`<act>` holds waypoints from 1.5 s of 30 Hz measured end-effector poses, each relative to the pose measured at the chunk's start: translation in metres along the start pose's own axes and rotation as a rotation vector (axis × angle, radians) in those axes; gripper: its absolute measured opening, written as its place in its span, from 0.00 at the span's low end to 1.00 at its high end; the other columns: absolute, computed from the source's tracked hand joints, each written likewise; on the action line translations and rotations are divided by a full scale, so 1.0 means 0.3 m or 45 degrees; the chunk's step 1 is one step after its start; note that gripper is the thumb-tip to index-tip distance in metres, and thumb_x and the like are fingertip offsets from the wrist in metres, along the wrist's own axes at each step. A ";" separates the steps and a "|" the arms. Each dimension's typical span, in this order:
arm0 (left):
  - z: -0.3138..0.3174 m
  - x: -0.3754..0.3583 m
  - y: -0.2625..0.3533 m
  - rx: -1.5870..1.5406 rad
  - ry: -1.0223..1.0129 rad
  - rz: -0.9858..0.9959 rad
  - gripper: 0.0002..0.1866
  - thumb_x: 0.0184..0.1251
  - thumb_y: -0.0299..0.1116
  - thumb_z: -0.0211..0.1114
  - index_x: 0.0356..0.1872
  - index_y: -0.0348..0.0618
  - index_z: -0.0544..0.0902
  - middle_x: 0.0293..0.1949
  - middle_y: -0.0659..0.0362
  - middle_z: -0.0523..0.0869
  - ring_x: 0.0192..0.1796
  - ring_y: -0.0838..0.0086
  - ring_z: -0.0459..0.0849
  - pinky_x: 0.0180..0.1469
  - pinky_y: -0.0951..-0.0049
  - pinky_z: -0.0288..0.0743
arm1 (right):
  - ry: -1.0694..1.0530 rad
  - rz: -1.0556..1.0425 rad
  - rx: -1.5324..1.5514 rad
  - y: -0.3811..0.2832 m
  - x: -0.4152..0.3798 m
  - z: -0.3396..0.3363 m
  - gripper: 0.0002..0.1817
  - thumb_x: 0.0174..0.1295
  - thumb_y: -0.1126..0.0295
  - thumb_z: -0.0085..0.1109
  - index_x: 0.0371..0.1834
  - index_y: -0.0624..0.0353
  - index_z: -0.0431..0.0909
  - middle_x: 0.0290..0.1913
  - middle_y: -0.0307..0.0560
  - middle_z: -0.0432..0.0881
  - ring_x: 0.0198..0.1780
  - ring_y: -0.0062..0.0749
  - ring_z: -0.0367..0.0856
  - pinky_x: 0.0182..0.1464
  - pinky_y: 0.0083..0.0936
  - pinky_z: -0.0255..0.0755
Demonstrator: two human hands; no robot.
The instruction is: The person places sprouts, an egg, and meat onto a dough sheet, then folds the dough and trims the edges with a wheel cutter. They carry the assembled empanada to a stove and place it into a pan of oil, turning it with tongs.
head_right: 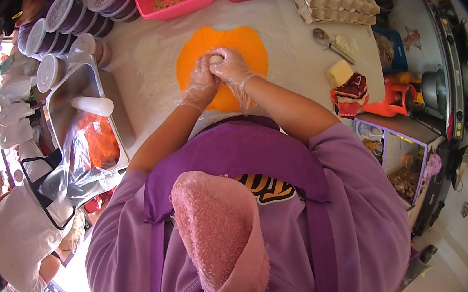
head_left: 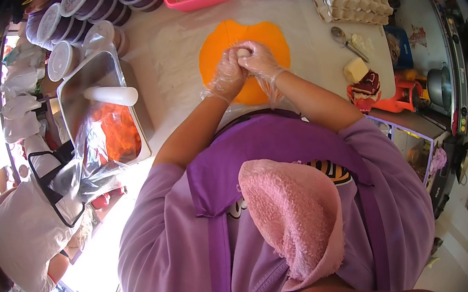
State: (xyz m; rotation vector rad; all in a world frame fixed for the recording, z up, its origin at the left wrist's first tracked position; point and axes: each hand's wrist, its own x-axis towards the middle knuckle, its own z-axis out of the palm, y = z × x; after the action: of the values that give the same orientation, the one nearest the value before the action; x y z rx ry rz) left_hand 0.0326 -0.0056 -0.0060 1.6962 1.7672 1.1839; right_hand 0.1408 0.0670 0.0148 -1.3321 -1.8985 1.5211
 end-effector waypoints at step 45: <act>-0.086 0.039 0.073 -0.021 -0.162 -0.138 0.18 0.68 0.32 0.55 0.57 0.38 0.72 0.48 0.42 0.80 0.50 0.49 0.79 0.52 0.59 0.74 | -0.266 -0.069 0.482 0.033 0.016 -0.059 0.25 0.54 0.78 0.59 0.58 0.70 0.72 0.46 0.45 0.79 0.45 0.23 0.78 0.51 0.19 0.73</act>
State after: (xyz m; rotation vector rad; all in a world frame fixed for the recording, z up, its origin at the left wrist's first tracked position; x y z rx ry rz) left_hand 0.0235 -0.0043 0.0286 1.6072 1.7440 1.0184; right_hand 0.1562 0.0807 0.0107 -0.9794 -1.6312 1.9350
